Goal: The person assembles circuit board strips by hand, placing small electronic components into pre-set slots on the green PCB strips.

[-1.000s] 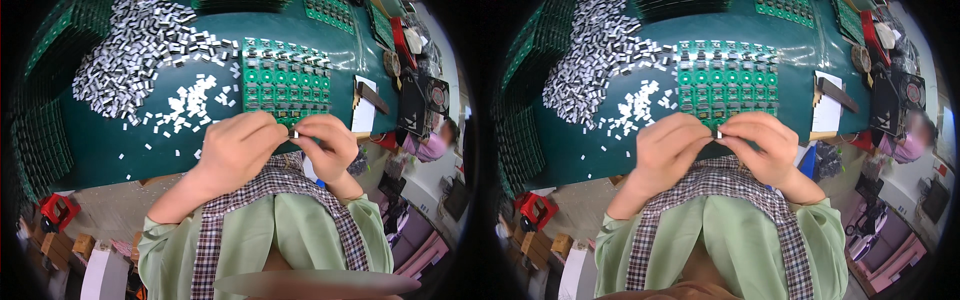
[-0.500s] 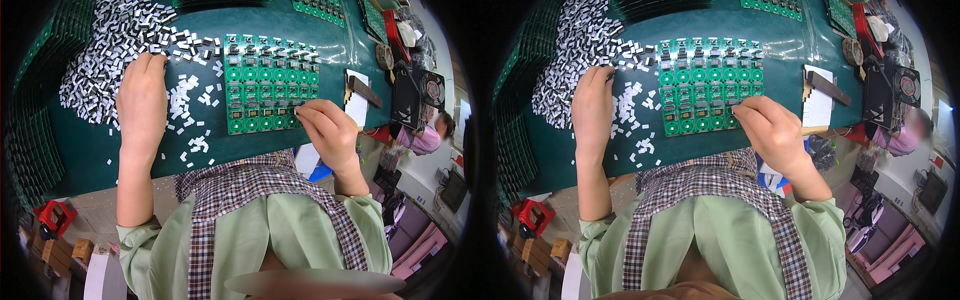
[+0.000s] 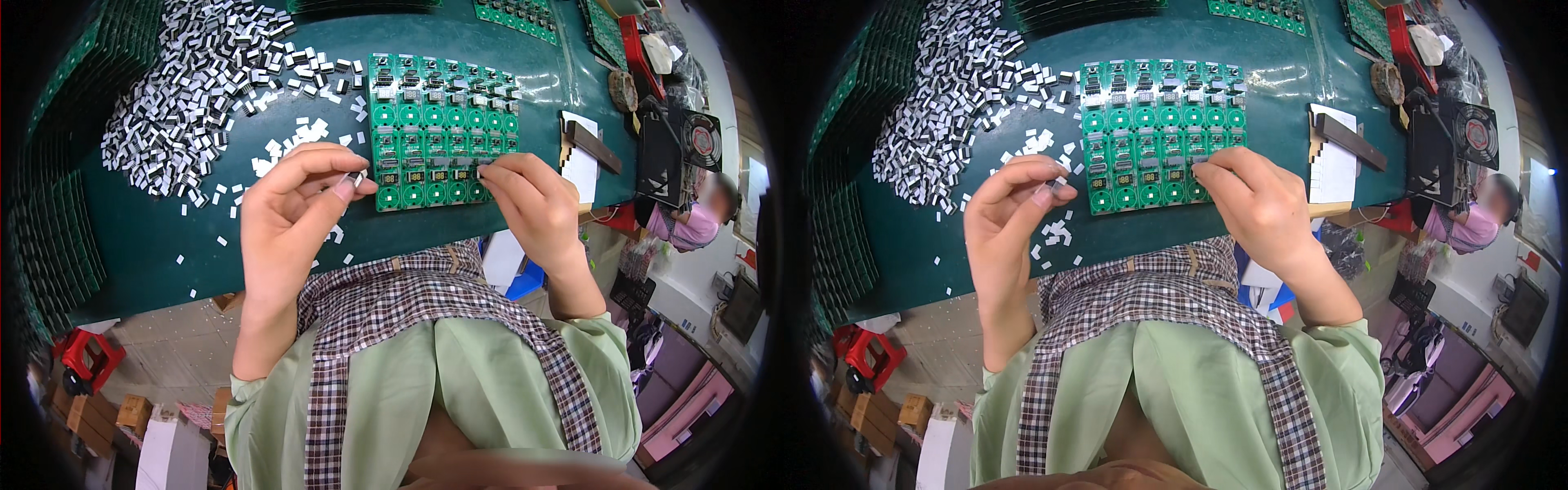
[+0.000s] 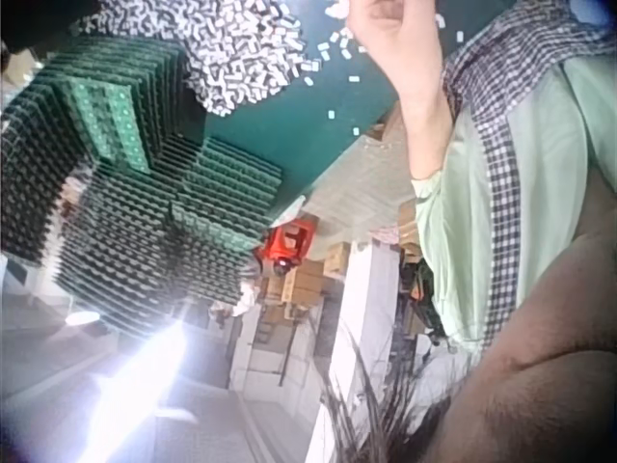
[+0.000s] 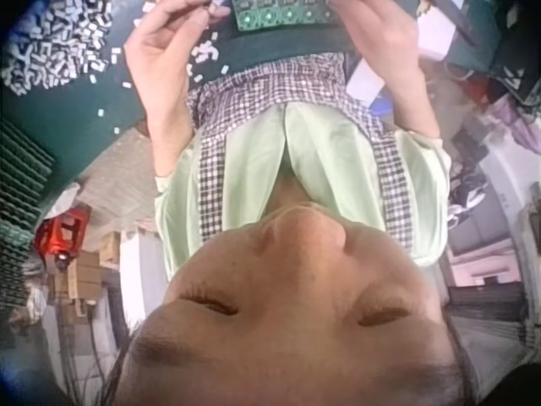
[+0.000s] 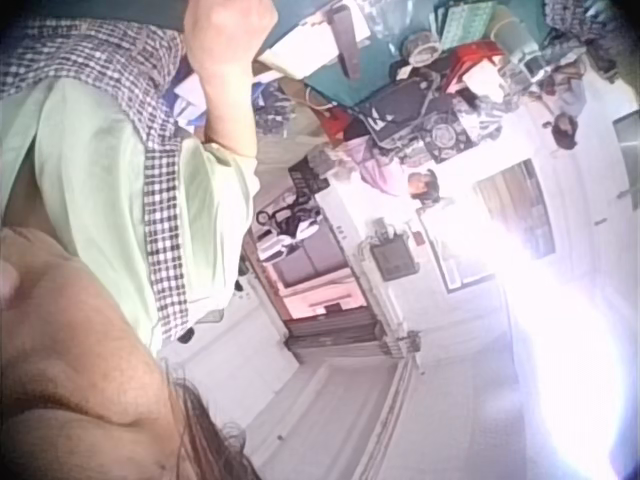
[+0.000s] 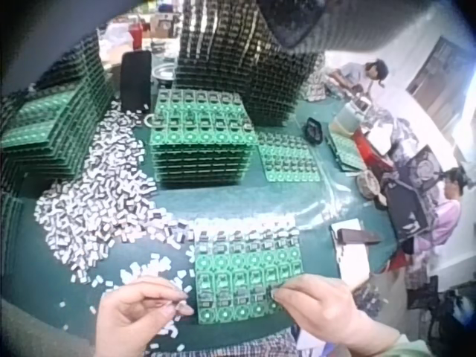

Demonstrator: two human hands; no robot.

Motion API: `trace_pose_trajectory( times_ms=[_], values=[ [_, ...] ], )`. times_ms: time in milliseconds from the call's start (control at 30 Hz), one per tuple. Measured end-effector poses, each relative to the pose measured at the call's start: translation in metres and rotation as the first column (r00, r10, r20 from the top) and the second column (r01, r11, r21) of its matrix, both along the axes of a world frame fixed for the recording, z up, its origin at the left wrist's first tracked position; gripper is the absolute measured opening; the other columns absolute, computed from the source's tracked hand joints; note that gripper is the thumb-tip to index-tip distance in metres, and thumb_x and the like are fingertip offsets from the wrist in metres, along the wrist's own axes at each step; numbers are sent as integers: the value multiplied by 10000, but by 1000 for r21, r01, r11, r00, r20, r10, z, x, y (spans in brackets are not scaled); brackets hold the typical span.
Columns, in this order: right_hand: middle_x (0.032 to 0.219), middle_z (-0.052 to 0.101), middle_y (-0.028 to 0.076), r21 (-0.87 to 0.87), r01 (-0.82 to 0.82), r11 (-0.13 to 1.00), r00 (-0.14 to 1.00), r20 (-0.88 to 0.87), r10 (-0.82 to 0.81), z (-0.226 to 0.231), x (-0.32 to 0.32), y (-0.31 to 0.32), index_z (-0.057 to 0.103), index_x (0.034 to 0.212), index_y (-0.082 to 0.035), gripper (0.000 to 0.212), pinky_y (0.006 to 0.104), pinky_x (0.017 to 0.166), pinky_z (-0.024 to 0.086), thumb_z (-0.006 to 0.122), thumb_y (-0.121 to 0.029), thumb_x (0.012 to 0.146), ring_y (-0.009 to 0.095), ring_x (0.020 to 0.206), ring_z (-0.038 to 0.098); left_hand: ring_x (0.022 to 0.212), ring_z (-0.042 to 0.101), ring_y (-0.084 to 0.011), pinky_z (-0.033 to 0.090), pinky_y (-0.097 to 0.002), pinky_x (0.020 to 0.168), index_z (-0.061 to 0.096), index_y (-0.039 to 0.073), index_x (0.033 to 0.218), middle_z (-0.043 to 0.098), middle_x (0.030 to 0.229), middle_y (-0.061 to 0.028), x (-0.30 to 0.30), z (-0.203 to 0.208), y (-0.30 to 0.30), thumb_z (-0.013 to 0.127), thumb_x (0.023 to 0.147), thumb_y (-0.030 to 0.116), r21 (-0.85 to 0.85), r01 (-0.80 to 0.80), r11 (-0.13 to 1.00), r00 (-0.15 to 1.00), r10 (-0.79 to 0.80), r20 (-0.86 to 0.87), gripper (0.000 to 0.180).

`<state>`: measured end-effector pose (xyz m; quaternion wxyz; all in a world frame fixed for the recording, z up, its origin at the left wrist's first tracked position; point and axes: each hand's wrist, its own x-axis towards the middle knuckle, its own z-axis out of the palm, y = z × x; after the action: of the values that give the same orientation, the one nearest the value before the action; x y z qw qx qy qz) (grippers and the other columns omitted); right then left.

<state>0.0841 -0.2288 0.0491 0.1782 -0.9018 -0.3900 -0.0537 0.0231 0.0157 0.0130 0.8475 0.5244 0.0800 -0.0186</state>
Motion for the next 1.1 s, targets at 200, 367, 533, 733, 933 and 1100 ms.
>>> trace_pose_trajectory(
  times_ms=[200, 367, 533, 733, 933, 1100],
  values=[
    [804, 603, 57, 41, 9, 999, 1000, -7, -9, -5, -1, -1, 657, 842, -39, 190, 298, 555, 500, 684, 13, 661, 205, 681, 625, 919, 616, -154, 509, -263, 825, 590, -77, 1040, 616, 1008, -123, -10, -8, -11, 584, 818, -105, -65, 6, 998, 999, -3, 48, 224],
    [790, 603, 67, 46, 66, 997, 997, -39, -64, 8, -13, 13, 676, 859, -53, 227, 297, 557, 497, 744, -31, 643, 202, 677, 620, 911, 630, -167, 510, -266, 827, 605, -74, 1040, 653, 1008, -153, -17, 2, -26, 583, 840, -74, -98, 99, 990, 990, -108, -88, 202],
    [840, 632, 90, 391, 62, 918, 962, -267, 49, 1, -29, 33, 672, 921, -40, 307, 288, 611, 521, 783, -43, 635, 219, 727, 640, 962, 614, -155, 513, -254, 850, 594, -72, 1086, 601, 1060, -109, -17, -4, -36, 584, 841, -88, -86, 139, 987, 990, -141, -18, 246],
    [886, 649, 96, 464, 253, 849, 841, -539, 44, -8, -35, 32, 665, 901, -15, 242, 292, 659, 531, 760, -3, 679, 197, 784, 651, 870, 647, -169, 534, -268, 761, 617, -13, 989, 635, 972, -98, -22, 4, -43, 640, 795, -62, 292, 40, 955, 997, -58, 53, 202],
    [866, 665, 99, 493, 165, 854, 902, -426, 71, -11, -35, 28, 668, 860, -9, 204, 291, 667, 530, 748, 16, 674, 205, 778, 657, 762, 653, -240, 515, -289, 635, 616, 18, 919, 648, 840, -99, -17, -5, -42, 698, 723, -37, 561, -230, 795, 907, -34, 420, 220],
    [852, 676, 100, 529, 160, 833, 893, -438, 106, -12, -36, 26, 667, 848, -7, 209, 285, 663, 529, 750, 16, 658, 205, 781, 661, 714, 616, -234, 492, -308, 609, 601, 9, 878, 615, 813, -100, -15, -5, -40, 698, 714, -43, 534, -126, 836, 902, -128, 412, 198]
  ],
)
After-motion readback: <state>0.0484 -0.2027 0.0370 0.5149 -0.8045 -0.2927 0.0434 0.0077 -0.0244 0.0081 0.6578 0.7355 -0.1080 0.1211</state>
